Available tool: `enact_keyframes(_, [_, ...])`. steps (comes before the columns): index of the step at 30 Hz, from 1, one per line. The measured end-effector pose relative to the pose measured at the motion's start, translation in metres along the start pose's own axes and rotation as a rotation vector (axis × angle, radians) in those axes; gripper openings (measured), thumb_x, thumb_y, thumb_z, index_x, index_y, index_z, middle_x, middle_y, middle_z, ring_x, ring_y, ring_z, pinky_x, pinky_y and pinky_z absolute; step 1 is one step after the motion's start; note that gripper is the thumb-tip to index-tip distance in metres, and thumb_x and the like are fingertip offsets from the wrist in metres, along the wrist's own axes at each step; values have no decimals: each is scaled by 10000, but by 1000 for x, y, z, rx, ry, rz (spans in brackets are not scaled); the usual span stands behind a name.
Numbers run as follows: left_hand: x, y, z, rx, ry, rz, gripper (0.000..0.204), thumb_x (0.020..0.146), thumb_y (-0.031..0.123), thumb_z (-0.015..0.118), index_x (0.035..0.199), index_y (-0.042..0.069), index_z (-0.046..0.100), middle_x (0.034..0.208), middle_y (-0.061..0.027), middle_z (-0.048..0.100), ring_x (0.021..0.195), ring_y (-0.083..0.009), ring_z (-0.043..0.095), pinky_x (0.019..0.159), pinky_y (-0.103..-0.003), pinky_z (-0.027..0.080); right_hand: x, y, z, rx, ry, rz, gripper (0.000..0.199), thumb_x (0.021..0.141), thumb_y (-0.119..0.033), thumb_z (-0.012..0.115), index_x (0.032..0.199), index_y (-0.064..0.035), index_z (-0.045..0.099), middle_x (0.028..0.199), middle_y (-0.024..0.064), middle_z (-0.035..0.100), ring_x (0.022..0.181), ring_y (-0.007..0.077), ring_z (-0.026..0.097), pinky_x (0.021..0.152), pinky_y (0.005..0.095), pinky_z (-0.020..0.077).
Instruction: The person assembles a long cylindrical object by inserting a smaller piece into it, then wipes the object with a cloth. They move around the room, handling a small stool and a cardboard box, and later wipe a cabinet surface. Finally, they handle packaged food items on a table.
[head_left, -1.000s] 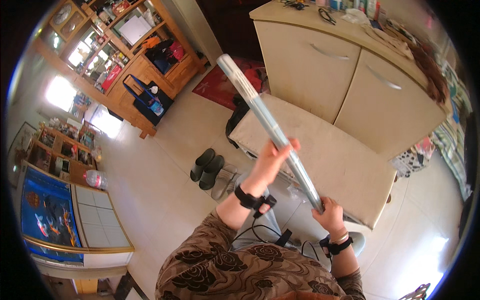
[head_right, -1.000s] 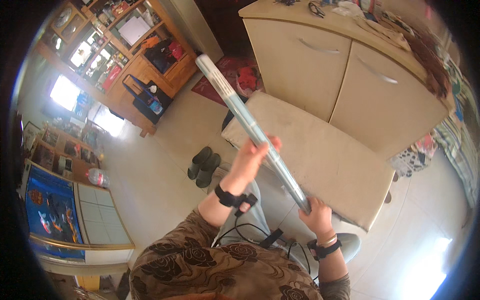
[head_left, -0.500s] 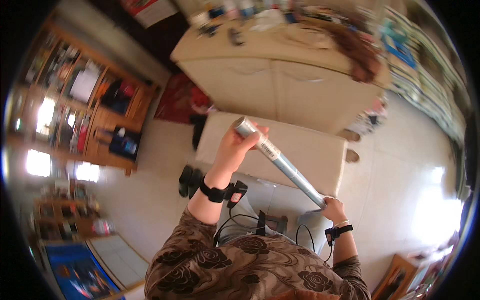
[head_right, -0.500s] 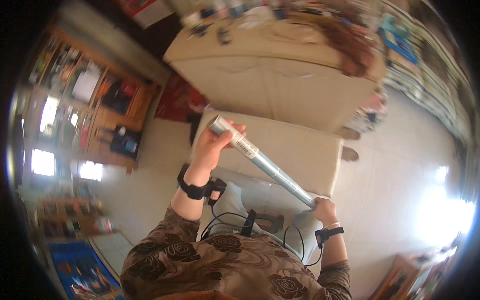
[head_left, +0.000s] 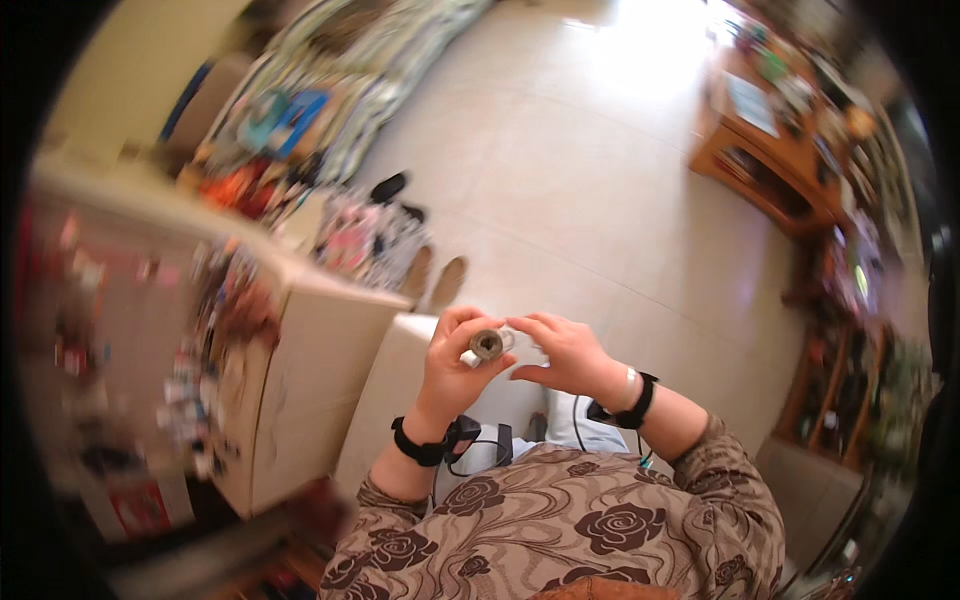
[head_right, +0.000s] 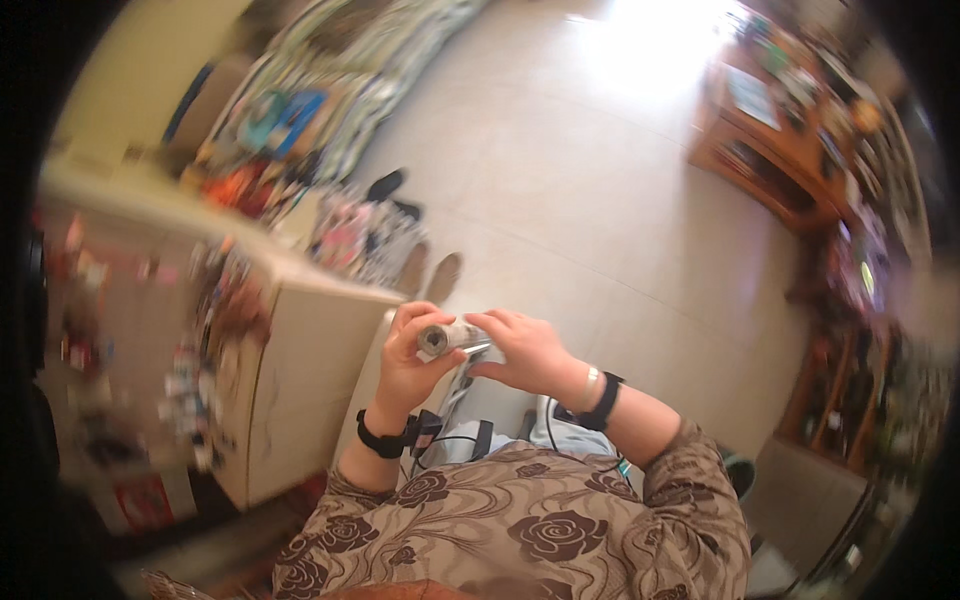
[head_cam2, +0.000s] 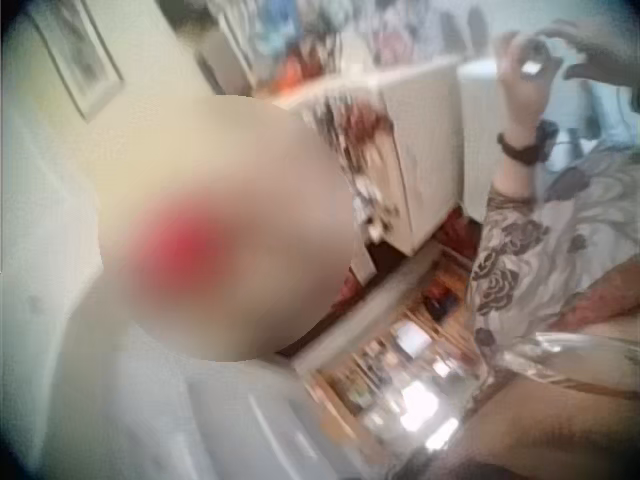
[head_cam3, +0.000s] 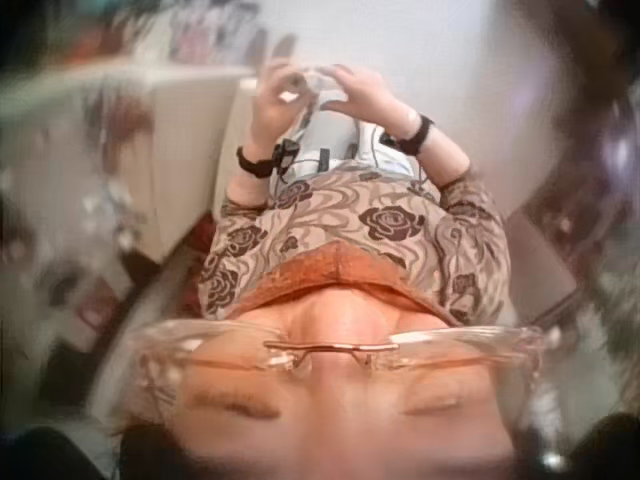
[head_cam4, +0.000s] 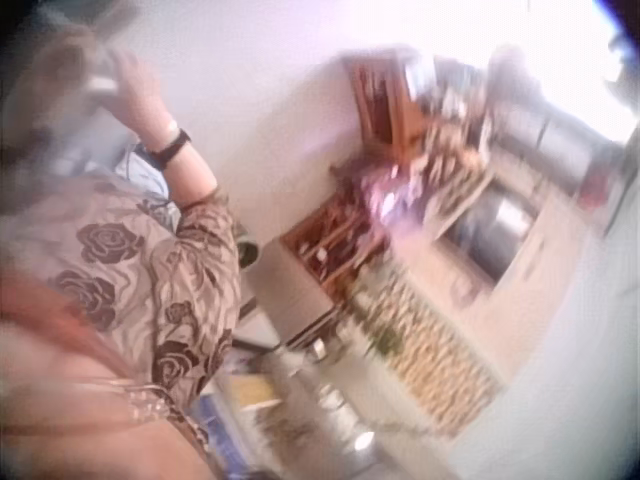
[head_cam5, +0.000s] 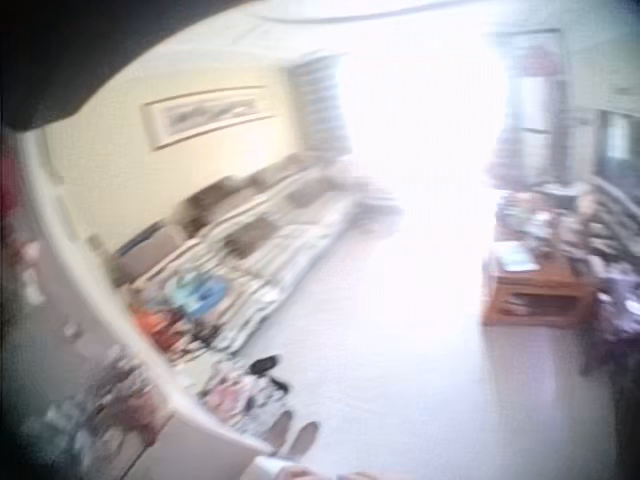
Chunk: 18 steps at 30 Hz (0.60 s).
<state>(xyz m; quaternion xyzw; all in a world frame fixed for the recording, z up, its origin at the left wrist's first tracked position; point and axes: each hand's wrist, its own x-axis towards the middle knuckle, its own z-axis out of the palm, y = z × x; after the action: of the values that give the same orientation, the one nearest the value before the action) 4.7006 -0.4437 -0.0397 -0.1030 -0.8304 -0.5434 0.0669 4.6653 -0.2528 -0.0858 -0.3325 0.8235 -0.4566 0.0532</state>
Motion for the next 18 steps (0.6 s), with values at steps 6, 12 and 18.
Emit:
enact_keyframes(6, [92,27,98,22,-312,222,472,611,87,837,1043,66,647,1002,-110,583,889,-236,592,753,-318,491,-17,50,-74,-114,266,127,378,638,-141,732,986,-113,585,939,64,616,834,277,625,698,365,518])
enact_keyframes(12, [141,-1,149,-354,-619,-387,402,933,278,575,1176,-31,489,1012,-129,620,847,-179,624,788,-305,512,-41,49,-148,-103,678,206,261,679,-152,760,907,-118,638,963,67,643,801,267,634,685,348,526])
enact_keyframes(18, [198,-47,264,-1204,-925,-1013,426,956,377,496,1127,-13,484,1030,-138,633,893,-205,641,781,-322,534,-86,58,-193,-227,552,149,266,750,-151,722,1005,-119,656,1082,92,629,958,259,623,802,333,520])
